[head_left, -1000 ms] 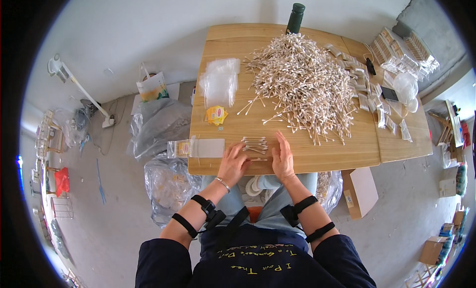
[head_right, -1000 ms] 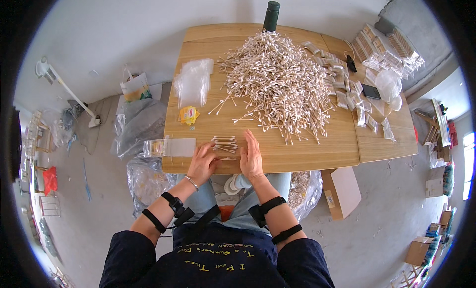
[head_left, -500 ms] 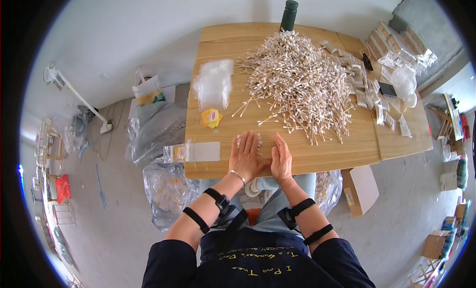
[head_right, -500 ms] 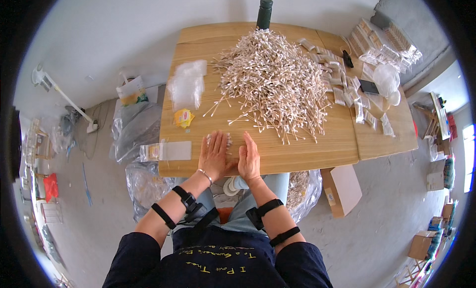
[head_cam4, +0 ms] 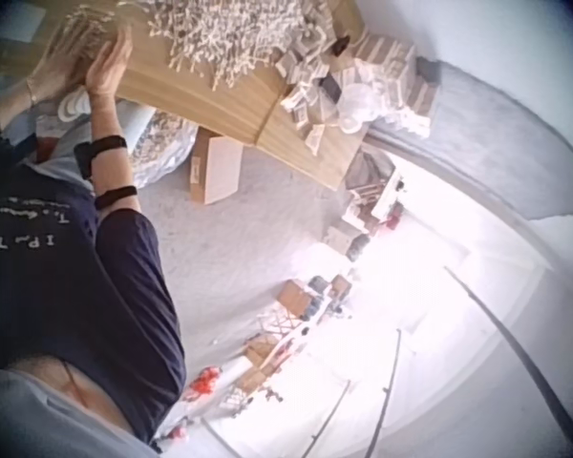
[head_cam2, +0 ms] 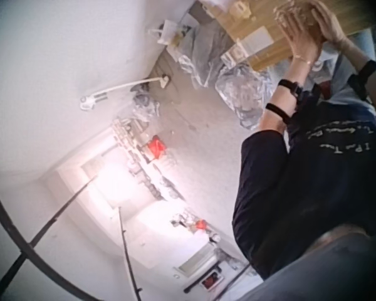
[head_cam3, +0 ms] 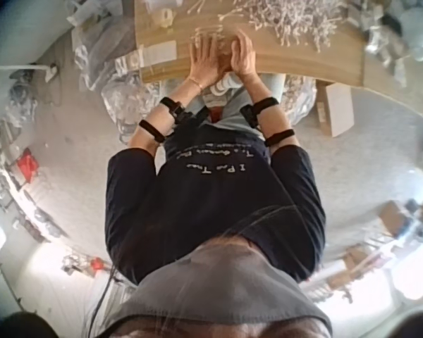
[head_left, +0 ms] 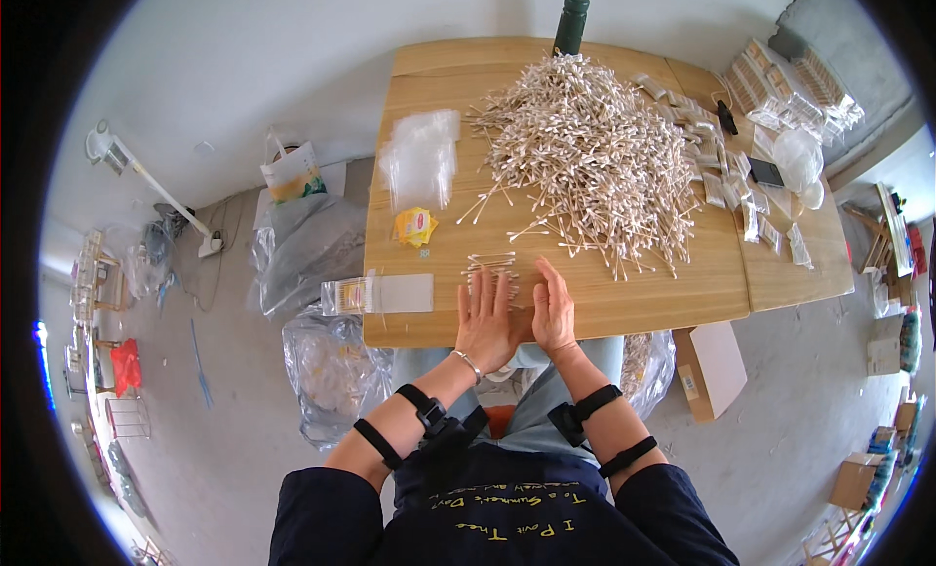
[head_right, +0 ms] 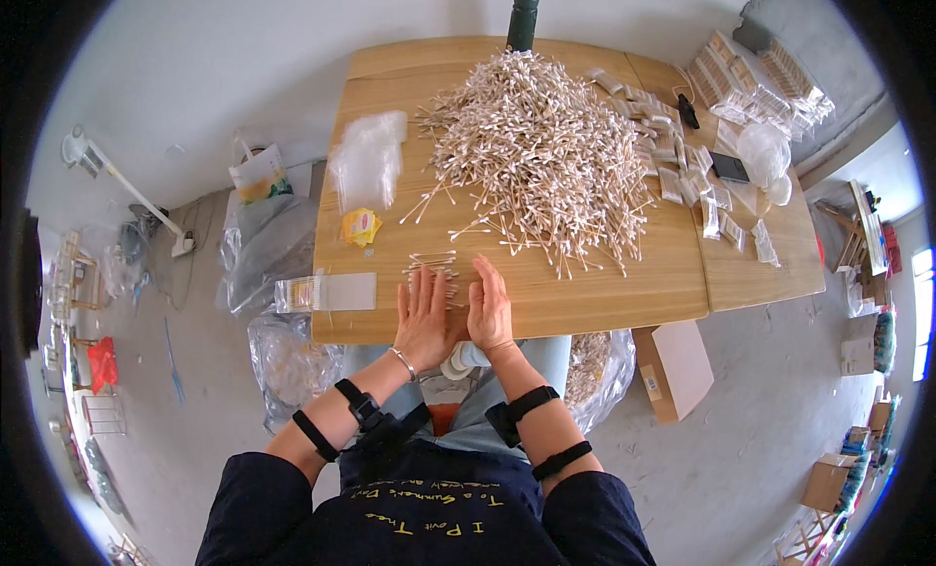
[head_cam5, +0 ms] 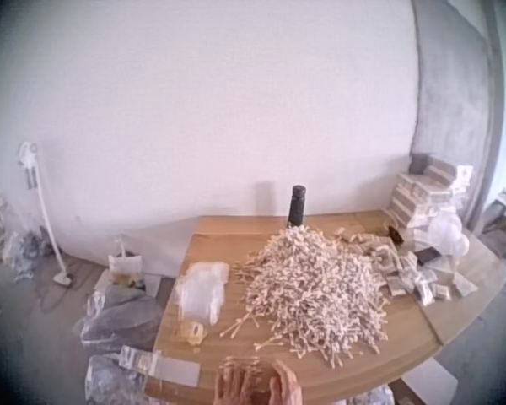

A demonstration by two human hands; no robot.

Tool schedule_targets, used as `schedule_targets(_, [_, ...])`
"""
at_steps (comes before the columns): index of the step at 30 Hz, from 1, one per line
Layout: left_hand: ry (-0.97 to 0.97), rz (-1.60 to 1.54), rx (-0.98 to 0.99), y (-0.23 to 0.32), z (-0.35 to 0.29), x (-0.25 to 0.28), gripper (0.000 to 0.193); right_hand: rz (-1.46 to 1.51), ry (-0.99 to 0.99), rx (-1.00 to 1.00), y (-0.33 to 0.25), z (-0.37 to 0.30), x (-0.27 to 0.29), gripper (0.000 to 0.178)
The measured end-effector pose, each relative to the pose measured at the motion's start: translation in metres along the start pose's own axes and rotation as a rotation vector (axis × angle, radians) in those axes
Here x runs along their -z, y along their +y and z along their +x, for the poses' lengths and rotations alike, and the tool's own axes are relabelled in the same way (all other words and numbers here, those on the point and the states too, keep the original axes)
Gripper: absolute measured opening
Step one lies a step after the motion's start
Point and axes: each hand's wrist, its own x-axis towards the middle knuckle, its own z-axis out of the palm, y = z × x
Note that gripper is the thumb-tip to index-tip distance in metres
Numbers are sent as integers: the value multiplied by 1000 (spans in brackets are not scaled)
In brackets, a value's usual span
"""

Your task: Sorting and packaging small bundles of cotton swabs into plastic bags.

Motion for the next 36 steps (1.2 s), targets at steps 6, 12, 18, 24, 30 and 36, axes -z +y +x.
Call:
schedule_targets(6, [509, -567, -10, -36, 8, 3, 61, -730, -251, 120, -24, -9, -14, 66])
schedule_targets(12, [640, -943, 97, -48, 10, -19, 46, -776, -554, 153, -33, -1, -33, 81])
schedule_targets(18, [627, -1044, 129, -51, 11, -17, 45, -772, -581, 133, -34, 10, -33, 74])
schedule_targets(24, [662, -1112, 99, -50, 8, -15, 43, -562, -101, 154, -19, 42, -35, 22])
schedule_targets(30, [622, -1231, 138, -50, 10, -20, 44, -627, -203, 120, -10, 58, -43, 10])
schedule_targets(36, [654, -1160, 87, -52, 7, -21, 43, -687, -246, 127, -15, 77, -29, 6])
